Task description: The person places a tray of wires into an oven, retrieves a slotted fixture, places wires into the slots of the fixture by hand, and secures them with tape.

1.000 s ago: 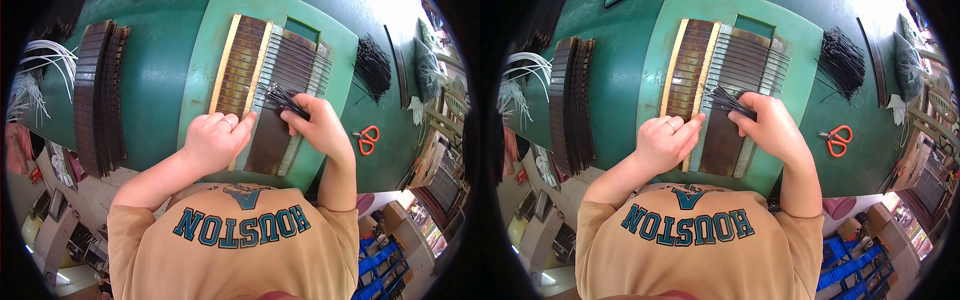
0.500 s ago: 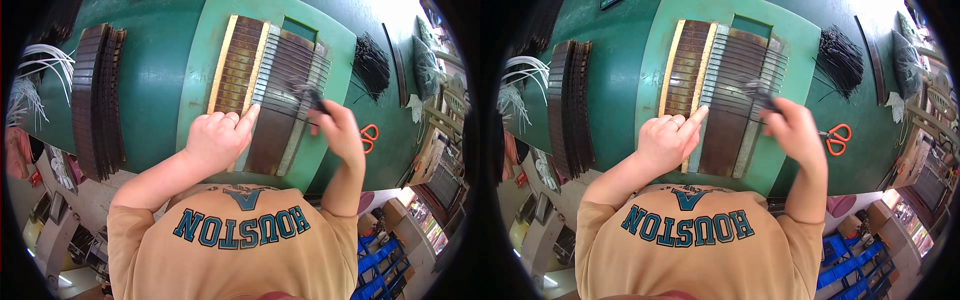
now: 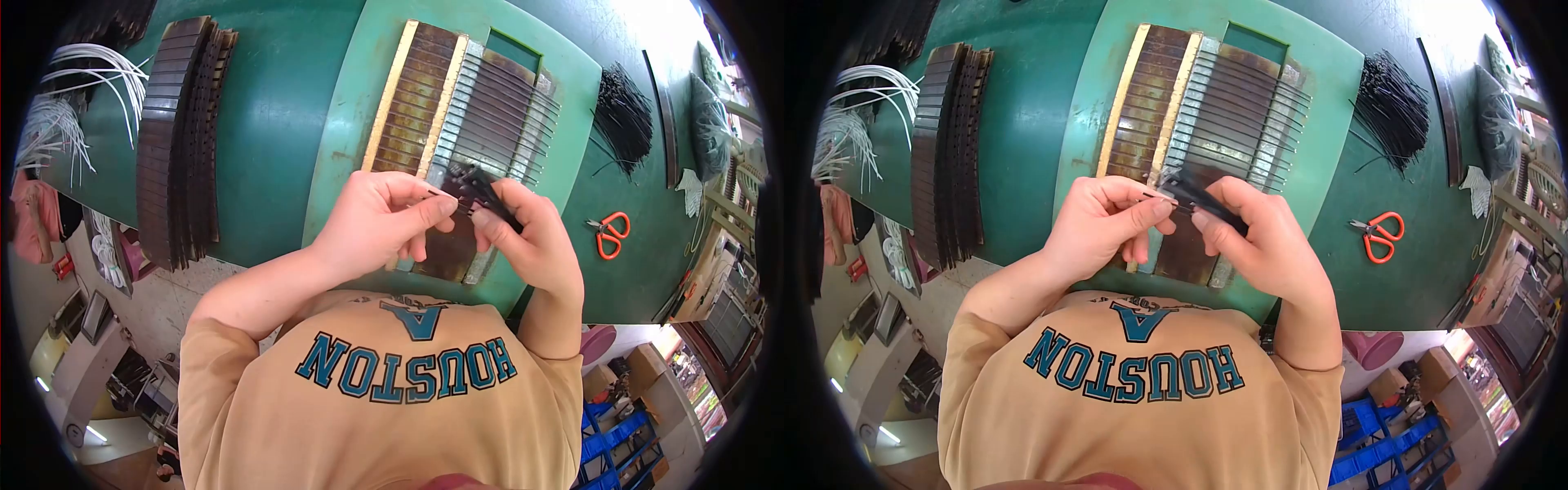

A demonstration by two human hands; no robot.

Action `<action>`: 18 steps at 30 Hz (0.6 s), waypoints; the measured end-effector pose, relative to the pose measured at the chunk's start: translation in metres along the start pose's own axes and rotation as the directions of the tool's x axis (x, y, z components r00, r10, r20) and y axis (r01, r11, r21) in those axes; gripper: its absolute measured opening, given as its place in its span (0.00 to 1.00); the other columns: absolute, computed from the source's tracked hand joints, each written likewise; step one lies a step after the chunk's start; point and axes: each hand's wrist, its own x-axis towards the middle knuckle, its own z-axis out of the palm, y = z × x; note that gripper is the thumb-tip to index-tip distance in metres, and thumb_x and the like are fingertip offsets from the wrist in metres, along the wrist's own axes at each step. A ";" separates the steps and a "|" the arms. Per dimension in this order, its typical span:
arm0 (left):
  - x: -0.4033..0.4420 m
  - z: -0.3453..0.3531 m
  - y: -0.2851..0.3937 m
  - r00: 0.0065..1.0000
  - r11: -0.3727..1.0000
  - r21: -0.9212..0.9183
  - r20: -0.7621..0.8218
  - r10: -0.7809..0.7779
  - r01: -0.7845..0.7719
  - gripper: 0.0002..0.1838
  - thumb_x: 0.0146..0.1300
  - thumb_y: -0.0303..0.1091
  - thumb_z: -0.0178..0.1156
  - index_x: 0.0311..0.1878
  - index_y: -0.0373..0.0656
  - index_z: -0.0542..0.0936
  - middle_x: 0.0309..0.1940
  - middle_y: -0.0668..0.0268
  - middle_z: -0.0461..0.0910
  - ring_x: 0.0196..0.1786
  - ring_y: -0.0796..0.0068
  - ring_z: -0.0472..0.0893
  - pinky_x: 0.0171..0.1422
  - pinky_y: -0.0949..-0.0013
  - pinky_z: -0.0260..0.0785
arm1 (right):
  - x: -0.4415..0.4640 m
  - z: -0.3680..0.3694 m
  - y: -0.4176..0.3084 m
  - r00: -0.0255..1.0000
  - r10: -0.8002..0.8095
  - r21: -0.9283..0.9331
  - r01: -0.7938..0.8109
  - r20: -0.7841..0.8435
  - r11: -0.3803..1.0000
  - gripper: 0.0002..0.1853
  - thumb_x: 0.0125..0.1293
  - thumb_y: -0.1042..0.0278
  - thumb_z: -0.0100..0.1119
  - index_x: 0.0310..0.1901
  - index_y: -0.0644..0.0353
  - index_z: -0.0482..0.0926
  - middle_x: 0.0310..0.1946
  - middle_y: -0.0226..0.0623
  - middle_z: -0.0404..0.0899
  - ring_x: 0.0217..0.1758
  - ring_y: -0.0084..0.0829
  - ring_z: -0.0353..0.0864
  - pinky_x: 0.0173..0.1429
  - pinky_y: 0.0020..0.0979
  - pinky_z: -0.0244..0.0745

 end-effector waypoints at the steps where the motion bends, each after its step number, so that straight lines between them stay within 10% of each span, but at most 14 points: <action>1: 0.000 0.001 0.001 0.999 0.999 -0.014 -0.008 -0.042 0.041 0.12 0.66 0.37 0.62 0.40 0.35 0.83 0.25 0.67 0.82 0.19 0.85 0.75 0.20 0.82 0.66 | -0.002 -0.001 0.001 1.000 0.003 -0.003 -0.003 0.000 1.000 0.04 0.66 0.75 0.56 0.35 0.65 0.74 0.21 0.27 0.74 0.24 0.16 0.69 0.30 0.21 0.65; 6: -0.001 -0.009 0.003 0.977 0.974 0.097 -0.095 -0.193 0.202 0.09 0.62 0.34 0.66 0.39 0.37 0.83 0.23 0.67 0.81 0.18 0.83 0.75 0.20 0.79 0.65 | -0.006 -0.007 0.015 0.989 0.107 -0.074 -0.115 -0.103 0.991 0.07 0.67 0.72 0.58 0.33 0.65 0.74 0.20 0.26 0.73 0.24 0.15 0.69 0.28 0.21 0.63; 7: 0.002 -0.014 -0.009 0.973 0.872 0.478 -0.128 0.193 -0.110 0.08 0.60 0.34 0.66 0.38 0.39 0.83 0.23 0.68 0.80 0.19 0.81 0.76 0.21 0.78 0.66 | -0.004 -0.008 0.018 0.982 0.117 -0.102 -0.133 -0.151 0.986 0.08 0.67 0.71 0.59 0.33 0.65 0.74 0.20 0.26 0.73 0.24 0.15 0.68 0.28 0.21 0.62; 9: 0.008 -0.021 -0.030 0.618 0.058 0.912 0.228 0.752 -0.406 0.06 0.57 0.33 0.67 0.36 0.44 0.83 0.22 0.71 0.78 0.22 0.78 0.77 0.24 0.75 0.67 | -0.001 -0.009 0.020 0.972 0.127 -0.132 -0.154 -0.195 0.979 0.08 0.67 0.70 0.59 0.32 0.65 0.74 0.19 0.26 0.73 0.23 0.14 0.68 0.27 0.21 0.61; 18: 0.015 -0.022 -0.038 0.541 -0.106 0.914 0.322 0.777 -0.392 0.08 0.50 0.31 0.68 0.36 0.47 0.82 0.22 0.72 0.75 0.23 0.75 0.76 0.25 0.73 0.66 | 0.010 -0.010 0.018 0.966 0.139 -0.210 -0.186 -0.220 0.960 0.11 0.67 0.67 0.60 0.30 0.64 0.75 0.16 0.25 0.72 0.20 0.14 0.66 0.25 0.22 0.60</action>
